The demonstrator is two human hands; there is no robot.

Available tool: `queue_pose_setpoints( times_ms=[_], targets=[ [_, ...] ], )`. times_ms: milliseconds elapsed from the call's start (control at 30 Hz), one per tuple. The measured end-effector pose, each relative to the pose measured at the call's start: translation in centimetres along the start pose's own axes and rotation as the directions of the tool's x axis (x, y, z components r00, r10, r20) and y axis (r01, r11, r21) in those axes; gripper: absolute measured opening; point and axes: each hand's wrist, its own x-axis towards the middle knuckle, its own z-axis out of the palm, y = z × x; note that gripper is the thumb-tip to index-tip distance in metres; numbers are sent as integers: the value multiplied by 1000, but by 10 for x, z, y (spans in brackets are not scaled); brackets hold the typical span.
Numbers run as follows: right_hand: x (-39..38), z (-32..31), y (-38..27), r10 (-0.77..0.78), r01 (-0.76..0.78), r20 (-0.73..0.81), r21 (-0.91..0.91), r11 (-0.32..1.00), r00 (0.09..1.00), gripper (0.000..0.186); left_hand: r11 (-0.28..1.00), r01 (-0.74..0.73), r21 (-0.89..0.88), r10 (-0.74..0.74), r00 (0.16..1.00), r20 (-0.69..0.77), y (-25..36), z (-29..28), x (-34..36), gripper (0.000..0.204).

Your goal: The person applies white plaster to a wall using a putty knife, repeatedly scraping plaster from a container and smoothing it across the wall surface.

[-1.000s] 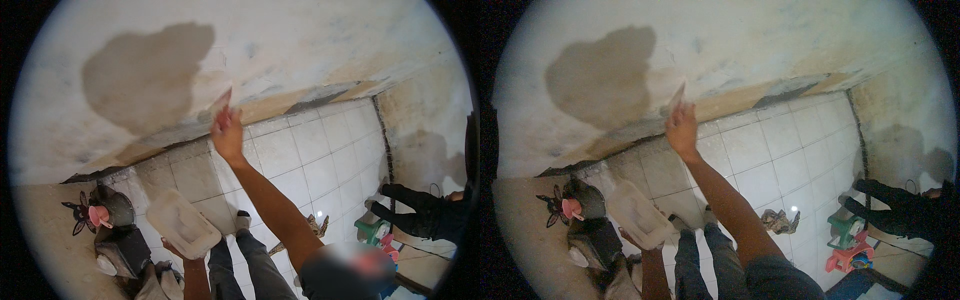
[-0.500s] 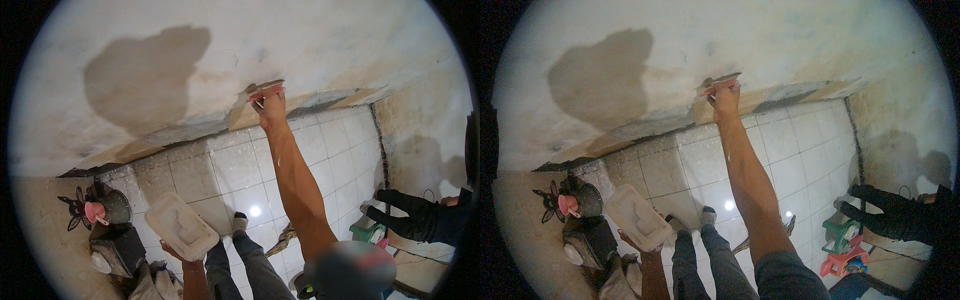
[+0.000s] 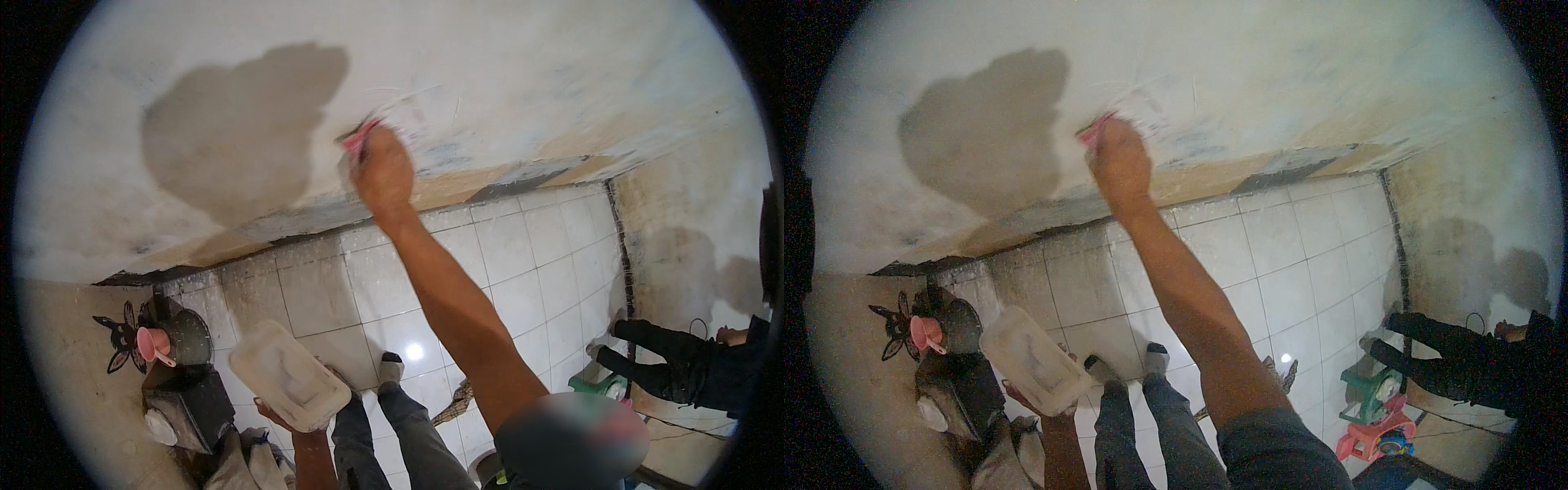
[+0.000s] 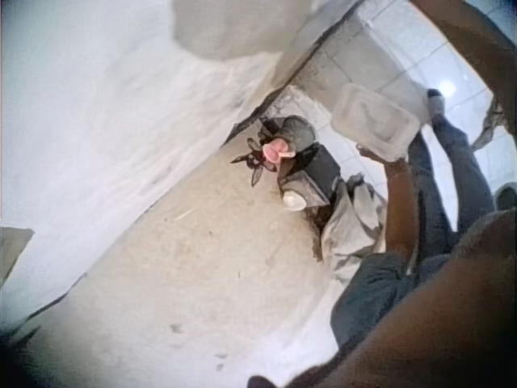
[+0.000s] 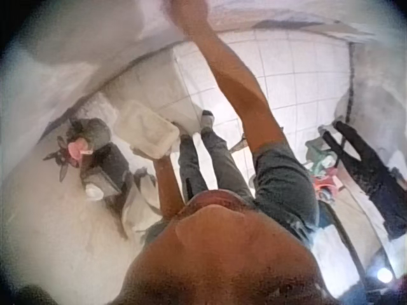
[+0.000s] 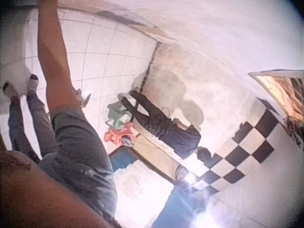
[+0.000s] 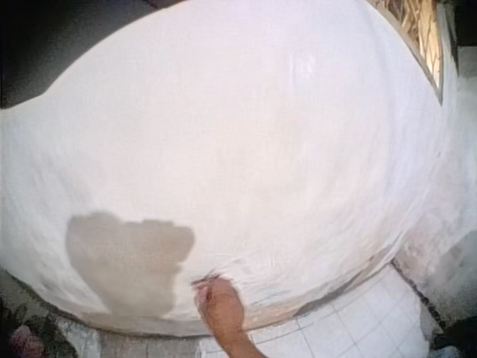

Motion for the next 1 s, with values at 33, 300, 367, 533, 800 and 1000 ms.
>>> queue_pose_setpoints(
  times_ms=[33, 300, 367, 533, 800, 1000],
  targets=[
    [-17, 2, -1, -72, 72, 22, 31, 997, 997, 22, 1000, 0, 0, 0, 1000, -2, -2, -3, 1, 94],
    [-38, -65, 37, 644, -404, -98, 705, 583, 759, 20, 986, -16, 166, 34, 994, -106, 10, -7, 7, 99],
    [-2, -68, 40, 642, -373, -123, 726, 578, 756, 21, 991, 16, 135, 21, 962, -272, 7, 1, 10, 99],
    [43, -42, -29, 449, -277, -327, 457, 845, 831, 24, 962, -170, 215, 190, 979, -74, -6, 6, -8, 101],
    [-35, 17, 19, -634, 673, 226, -257, 693, 740, 23, 999, 54, 4, -54, 980, 192, 8, -21, -8, 96],
    [-58, -73, 81, -681, 788, 397, -278, 549, 615, 31, 998, 32, 49, -42, 976, 214, 29, -60, -2, 99]
  ],
)
